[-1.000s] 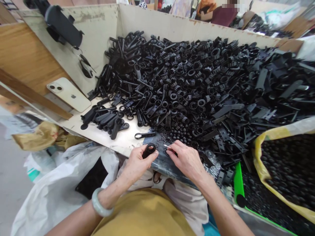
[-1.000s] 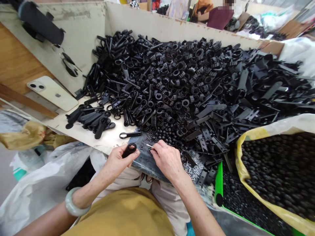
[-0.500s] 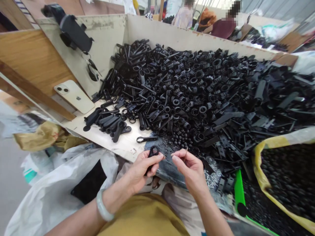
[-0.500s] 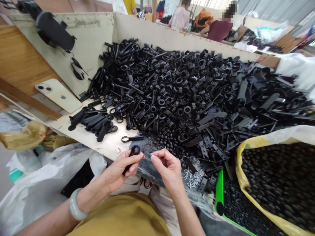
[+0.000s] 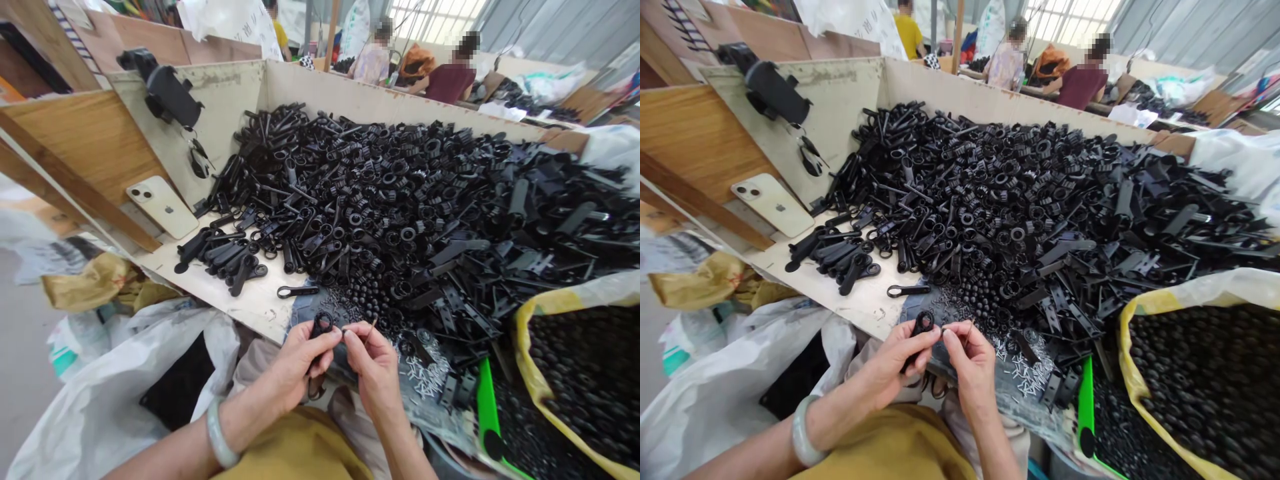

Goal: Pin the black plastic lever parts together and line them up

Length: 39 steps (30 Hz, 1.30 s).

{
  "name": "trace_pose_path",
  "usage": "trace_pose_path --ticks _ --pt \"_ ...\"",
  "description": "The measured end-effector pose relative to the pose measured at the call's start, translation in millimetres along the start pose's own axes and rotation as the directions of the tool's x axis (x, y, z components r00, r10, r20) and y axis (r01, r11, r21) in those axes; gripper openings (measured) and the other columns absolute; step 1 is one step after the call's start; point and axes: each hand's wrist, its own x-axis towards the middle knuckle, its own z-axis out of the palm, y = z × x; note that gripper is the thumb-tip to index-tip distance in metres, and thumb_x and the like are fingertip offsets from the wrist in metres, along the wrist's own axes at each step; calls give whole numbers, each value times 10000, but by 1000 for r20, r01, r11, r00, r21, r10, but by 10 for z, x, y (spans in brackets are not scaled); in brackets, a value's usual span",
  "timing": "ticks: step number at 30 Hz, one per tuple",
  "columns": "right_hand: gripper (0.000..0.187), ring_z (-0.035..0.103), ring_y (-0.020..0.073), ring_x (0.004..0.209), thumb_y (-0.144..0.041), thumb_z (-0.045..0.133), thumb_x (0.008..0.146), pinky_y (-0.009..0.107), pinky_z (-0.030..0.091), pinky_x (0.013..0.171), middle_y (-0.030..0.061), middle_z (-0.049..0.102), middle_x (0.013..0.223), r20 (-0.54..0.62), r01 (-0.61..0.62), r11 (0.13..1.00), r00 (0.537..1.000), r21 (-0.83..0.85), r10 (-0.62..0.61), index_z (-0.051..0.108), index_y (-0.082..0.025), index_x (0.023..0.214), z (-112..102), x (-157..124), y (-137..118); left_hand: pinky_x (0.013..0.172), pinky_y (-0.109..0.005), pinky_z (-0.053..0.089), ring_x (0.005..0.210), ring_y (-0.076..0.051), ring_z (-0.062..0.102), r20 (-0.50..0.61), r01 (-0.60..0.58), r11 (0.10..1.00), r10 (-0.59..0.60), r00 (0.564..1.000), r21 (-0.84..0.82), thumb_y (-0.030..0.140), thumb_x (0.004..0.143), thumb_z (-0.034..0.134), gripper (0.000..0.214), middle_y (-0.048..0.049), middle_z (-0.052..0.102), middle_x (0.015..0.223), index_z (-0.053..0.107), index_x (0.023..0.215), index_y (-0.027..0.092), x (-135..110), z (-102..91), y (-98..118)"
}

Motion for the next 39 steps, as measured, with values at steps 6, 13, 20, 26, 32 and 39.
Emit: trace_pose_path --ticks 6,13,20,26,32,39 --pt "163 560 142 624 -302 665 944 247 431 554 9 659 741 99 228 898 974 -376 -206 763 -217 845 -82 26 -151 433 -209 175 436 -60 319 -11 -126 975 130 991 184 495 717 828 388 92 448 482 605 778 183 55 -40 -58" --pt "140 625 152 660 -244 647 972 261 477 560 38 707 833 218 360 806 932 -470 -289 785 -229 965 -216 25 -178 442 -210 167 438 -60 309 4 -100 963 102 995 250 517 725 819 410 88 461 471 581 765 186 53 -38 -31" --pt "191 656 161 683 -225 623 989 277 530 600 53 737 865 282 435 772 899 -464 -336 793 -240 1074 -270 6 -211 426 -216 128 431 -54 290 10 -2 985 1 1000 175 447 680 846 363 90 437 466 609 744 180 39 -37 31" --pt "120 619 150 638 -266 684 947 255 487 572 9 686 760 154 291 866 956 -406 -249 800 -237 949 -233 -11 -222 423 -190 174 402 -29 274 32 64 997 -65 997 34 386 687 854 336 96 453 462 595 732 177 45 -21 -2" --pt "93 534 120 550 -258 714 918 231 431 499 -19 630 712 132 273 868 962 -416 -239 797 -245 958 -256 -43 -197 425 -179 195 412 -31 340 6 138 990 -137 990 -27 357 643 883 376 84 491 493 553 698 185 41 24 -37" --pt "99 528 119 553 -233 669 942 236 437 510 -15 631 737 172 331 808 944 -488 -283 759 -231 983 -312 -90 -178 446 -181 201 458 -43 375 5 167 986 -167 986 -3 343 644 888 370 80 505 541 574 757 184 59 62 -63"
